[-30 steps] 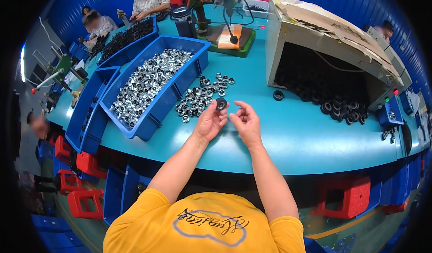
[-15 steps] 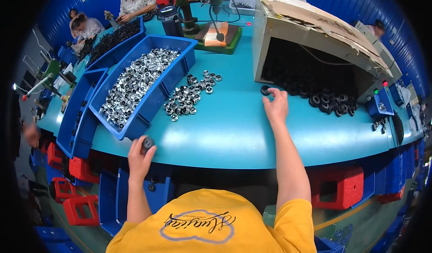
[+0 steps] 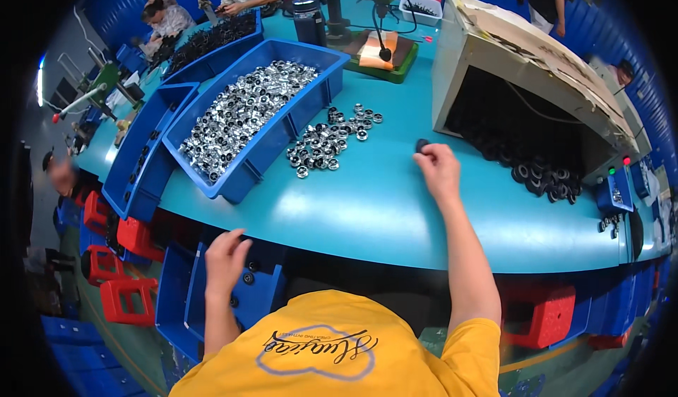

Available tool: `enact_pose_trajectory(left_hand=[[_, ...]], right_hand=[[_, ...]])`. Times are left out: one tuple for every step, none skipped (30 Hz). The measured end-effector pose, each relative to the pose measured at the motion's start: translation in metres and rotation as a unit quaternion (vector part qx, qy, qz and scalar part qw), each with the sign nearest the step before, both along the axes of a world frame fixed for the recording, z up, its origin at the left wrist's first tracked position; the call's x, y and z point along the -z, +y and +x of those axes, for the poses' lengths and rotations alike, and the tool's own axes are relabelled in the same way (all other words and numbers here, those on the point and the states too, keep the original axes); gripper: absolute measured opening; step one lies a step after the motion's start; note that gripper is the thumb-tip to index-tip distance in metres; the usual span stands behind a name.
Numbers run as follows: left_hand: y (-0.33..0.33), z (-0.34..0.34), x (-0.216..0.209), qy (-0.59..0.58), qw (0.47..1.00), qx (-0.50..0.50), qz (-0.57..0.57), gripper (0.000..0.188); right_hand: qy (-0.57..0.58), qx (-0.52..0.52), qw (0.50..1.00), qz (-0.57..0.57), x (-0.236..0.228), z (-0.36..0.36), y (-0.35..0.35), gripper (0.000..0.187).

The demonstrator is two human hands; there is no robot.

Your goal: Assembling toy wheels by manually pressing tires onto hubs.

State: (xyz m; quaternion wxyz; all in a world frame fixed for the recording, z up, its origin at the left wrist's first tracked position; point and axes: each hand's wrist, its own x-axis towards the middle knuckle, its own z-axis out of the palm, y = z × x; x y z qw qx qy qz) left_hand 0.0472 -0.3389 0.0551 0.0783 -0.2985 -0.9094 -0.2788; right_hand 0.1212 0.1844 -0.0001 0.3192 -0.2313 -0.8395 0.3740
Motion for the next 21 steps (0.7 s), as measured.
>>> enact_pose_trajectory(left_hand=[[0.033, -0.001, -0.005, -0.003, 0.996, 0.066, 0.064, 0.029], [0.066, -0.003, -0.01, -0.009, 0.984, 0.133, 0.118, 0.027], [0.099, -0.004, -0.013, -0.02, 0.971, 0.178, 0.157, 0.025], [0.13, -0.008, -0.015, -0.039, 0.961, 0.204, 0.184, 0.023], [0.159, -0.011, -0.014, -0.062, 0.954, 0.213, 0.202, 0.022], [0.182, -0.015, -0.012, -0.087, 0.948, 0.214, 0.22, 0.023], [0.205, -0.02, -0.009, -0.113, 0.94, 0.216, 0.238, 0.024], [0.224, -0.026, -0.004, -0.126, 0.937, 0.212, 0.246, 0.025], [0.235, -0.029, 0.004, -0.141, 0.931, 0.214, 0.259, 0.026], [0.243, -0.032, 0.011, -0.155, 0.926, 0.212, 0.272, 0.026], [0.25, -0.036, 0.018, -0.17, 0.917, 0.215, 0.29, 0.027], [0.25, -0.036, 0.022, -0.185, 0.912, 0.217, 0.294, 0.026], [0.252, -0.038, 0.026, -0.198, 0.907, 0.219, 0.299, 0.026], [0.254, -0.04, 0.03, -0.21, 0.902, 0.223, 0.303, 0.026], [0.253, -0.041, 0.03, -0.213, 0.907, 0.226, 0.285, 0.024], [0.253, -0.041, 0.033, -0.234, 0.903, 0.222, 0.283, 0.023], [0.252, -0.041, 0.035, -0.255, 0.899, 0.217, 0.281, 0.022], [0.253, -0.041, 0.04, -0.293, 0.886, 0.206, 0.294, 0.021], [0.252, -0.042, 0.044, -0.322, 0.874, 0.202, 0.302, 0.021], [0.251, -0.044, 0.048, -0.351, 0.862, 0.198, 0.31, 0.02], [0.25, -0.047, 0.048, -0.371, 0.851, 0.203, 0.313, 0.02]], right_hand=[[0.013, -0.035, 0.997, -0.067, -0.006, -0.005, -0.021, 0.017], [0.015, -0.074, 0.991, -0.113, -0.011, -0.01, -0.038, 0.017], [0.015, -0.114, 0.98, -0.163, -0.014, -0.013, -0.055, 0.016], [0.015, -0.145, 0.969, -0.201, -0.015, -0.016, -0.068, 0.015], [0.014, -0.176, 0.955, -0.238, -0.016, -0.02, -0.082, 0.014], [0.016, -0.208, 0.936, -0.283, -0.017, -0.021, -0.09, 0.013], [0.017, -0.241, 0.914, -0.325, -0.015, -0.023, -0.094, 0.013], [0.023, -0.252, 0.902, -0.351, -0.014, -0.023, -0.099, 0.013], [0.026, -0.26, 0.891, -0.371, -0.012, -0.023, -0.101, 0.012], [0.033, -0.267, 0.881, -0.39, -0.012, -0.022, -0.102, 0.013], [0.038, -0.275, 0.87, -0.407, -0.012, -0.02, -0.102, 0.014], [0.043, -0.281, 0.859, -0.426, -0.011, -0.019, -0.103, 0.015], [0.045, -0.28, 0.854, -0.436, -0.011, -0.017, -0.102, 0.015], [0.043, -0.277, 0.854, -0.439, -0.009, -0.017, -0.101, 0.015], [0.041, -0.272, 0.854, -0.442, -0.007, -0.017, -0.1, 0.014], [0.035, -0.264, 0.858, -0.439, -0.004, -0.018, -0.097, 0.014], [0.03, -0.262, 0.86, -0.437, -0.001, -0.018, -0.096, 0.014], [0.024, -0.261, 0.861, -0.435, 0.0, -0.018, -0.095, 0.014], [0.02, -0.265, 0.861, -0.434, 0.001, -0.018, -0.095, 0.014], [0.018, -0.267, 0.86, -0.435, 0.002, -0.018, -0.096, 0.014], [0.016, -0.27, 0.859, -0.435, 0.001, -0.018, -0.097, 0.014]])
